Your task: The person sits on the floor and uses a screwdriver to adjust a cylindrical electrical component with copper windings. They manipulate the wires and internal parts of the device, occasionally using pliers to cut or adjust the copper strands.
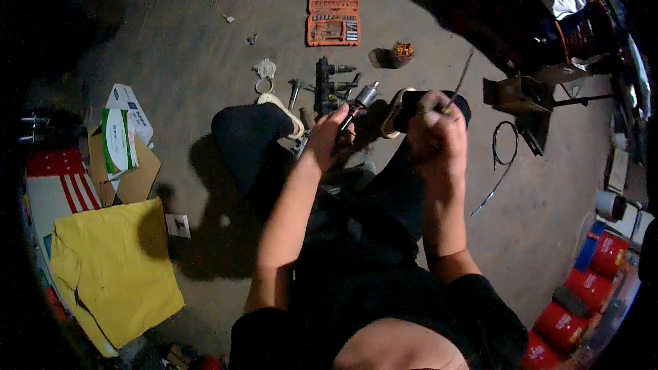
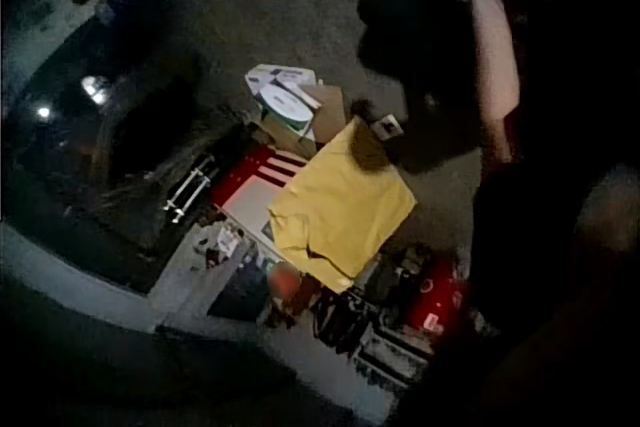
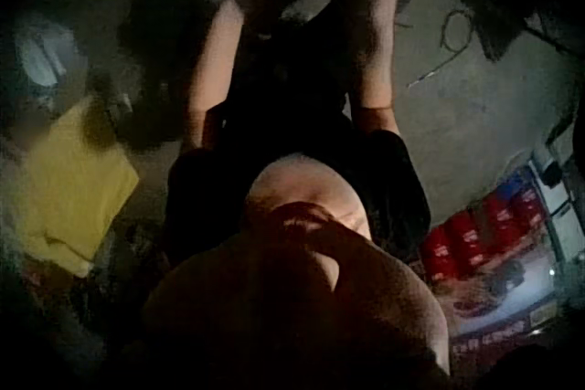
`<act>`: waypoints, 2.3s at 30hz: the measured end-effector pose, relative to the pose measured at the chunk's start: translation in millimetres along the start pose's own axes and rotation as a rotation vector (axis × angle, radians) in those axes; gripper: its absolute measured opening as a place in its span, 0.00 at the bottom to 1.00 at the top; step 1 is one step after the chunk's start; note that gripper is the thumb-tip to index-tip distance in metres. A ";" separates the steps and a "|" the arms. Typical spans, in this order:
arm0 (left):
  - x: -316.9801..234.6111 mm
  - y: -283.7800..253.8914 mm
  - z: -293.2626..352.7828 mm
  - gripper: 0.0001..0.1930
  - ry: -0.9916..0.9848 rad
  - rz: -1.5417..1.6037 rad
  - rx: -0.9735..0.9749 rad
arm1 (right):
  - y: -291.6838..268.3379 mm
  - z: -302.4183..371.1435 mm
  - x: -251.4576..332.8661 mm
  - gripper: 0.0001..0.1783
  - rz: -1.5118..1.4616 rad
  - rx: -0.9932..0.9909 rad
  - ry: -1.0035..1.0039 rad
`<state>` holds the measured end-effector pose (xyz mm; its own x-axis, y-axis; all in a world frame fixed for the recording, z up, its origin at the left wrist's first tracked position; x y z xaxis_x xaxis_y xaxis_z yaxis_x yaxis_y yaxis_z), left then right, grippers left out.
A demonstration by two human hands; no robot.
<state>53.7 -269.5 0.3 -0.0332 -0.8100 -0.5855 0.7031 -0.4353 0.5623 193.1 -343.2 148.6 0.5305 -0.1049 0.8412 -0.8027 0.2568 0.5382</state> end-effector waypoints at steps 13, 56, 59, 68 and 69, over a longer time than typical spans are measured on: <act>103.8 -123.3 -128.2 0.10 -0.269 0.167 -0.306 | -90.8 -74.9 -44.2 0.10 0.024 -0.310 0.123; -147.6 -82.8 -215.5 0.14 0.292 0.136 0.151 | -291.2 23.7 -498.0 0.24 -0.650 -1.039 0.292; -148.4 -68.6 -205.4 0.18 0.350 0.156 0.292 | -220.4 -11.0 -395.5 0.18 -0.132 -1.165 0.531; -144.1 13.4 -72.8 0.27 0.730 -0.065 0.420 | -89.5 -87.1 -138.7 0.14 -0.087 -0.382 0.196; -140.7 22.2 -52.5 0.27 0.719 -0.079 0.394 | -79.9 -84.0 -124.9 0.15 -0.062 -0.327 0.191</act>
<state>111.3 -144.6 64.4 0.4848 -0.3801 -0.7878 0.4126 -0.6947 0.5891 213.9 -269.9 -3.9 0.6410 0.0429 0.7664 -0.6547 0.5517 0.5167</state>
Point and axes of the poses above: each hand's wrist, its own z-axis away from the middle knuckle, its own y-axis out of the palm, x = y × z, the point moved 7 cm from there along -z, towards the middle knuckle, and after that the axes turned 12 degrees about x, right-handed, at the moved point
